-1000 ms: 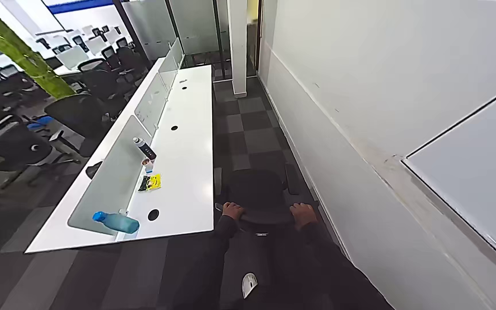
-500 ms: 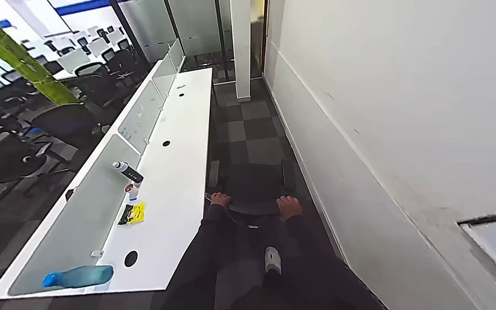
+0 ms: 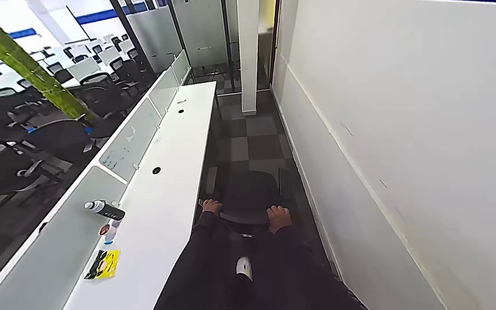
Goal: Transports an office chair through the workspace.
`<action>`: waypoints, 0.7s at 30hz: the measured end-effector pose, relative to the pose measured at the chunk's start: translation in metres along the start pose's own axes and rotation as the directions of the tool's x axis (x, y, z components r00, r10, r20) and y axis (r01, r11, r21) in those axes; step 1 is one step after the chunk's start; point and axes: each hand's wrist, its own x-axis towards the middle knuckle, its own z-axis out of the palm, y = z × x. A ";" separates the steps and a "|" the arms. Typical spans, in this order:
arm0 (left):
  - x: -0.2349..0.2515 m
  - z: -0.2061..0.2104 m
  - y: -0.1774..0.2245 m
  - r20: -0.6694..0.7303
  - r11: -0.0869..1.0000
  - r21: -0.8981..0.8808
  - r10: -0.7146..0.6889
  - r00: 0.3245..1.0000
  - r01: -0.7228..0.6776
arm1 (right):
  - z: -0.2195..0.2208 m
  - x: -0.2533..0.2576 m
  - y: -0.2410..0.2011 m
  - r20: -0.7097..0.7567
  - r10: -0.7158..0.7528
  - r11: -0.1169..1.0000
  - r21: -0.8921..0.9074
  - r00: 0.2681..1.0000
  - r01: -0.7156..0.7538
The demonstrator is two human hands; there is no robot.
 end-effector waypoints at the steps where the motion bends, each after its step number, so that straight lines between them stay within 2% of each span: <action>1: 0.019 -0.008 -0.005 -0.004 1.000 -0.013 0.003 1.000 -0.003 | -0.002 0.019 0.003 -0.010 0.002 1.000 0.001 1.000 -0.002; 6: 0.117 -0.053 -0.023 -0.057 0.999 -0.014 0.036 0.998 -0.037 | -0.023 0.119 0.022 -0.023 0.023 0.999 -0.031 0.999 -0.024; 12: 0.224 -0.112 -0.034 -0.062 0.998 -0.017 0.053 0.997 -0.054 | -0.060 0.239 0.049 0.077 0.065 0.997 -0.033 0.995 -0.063; 17: 0.294 -0.151 -0.041 -0.040 0.999 -0.035 0.034 0.999 -0.035 | -0.082 0.323 0.069 0.134 0.088 0.996 -0.034 0.987 -0.084; 21: 0.355 -0.179 -0.044 -0.073 0.999 -0.026 0.021 0.997 -0.022 | -0.095 0.387 0.092 0.105 0.058 0.998 -0.025 0.993 -0.056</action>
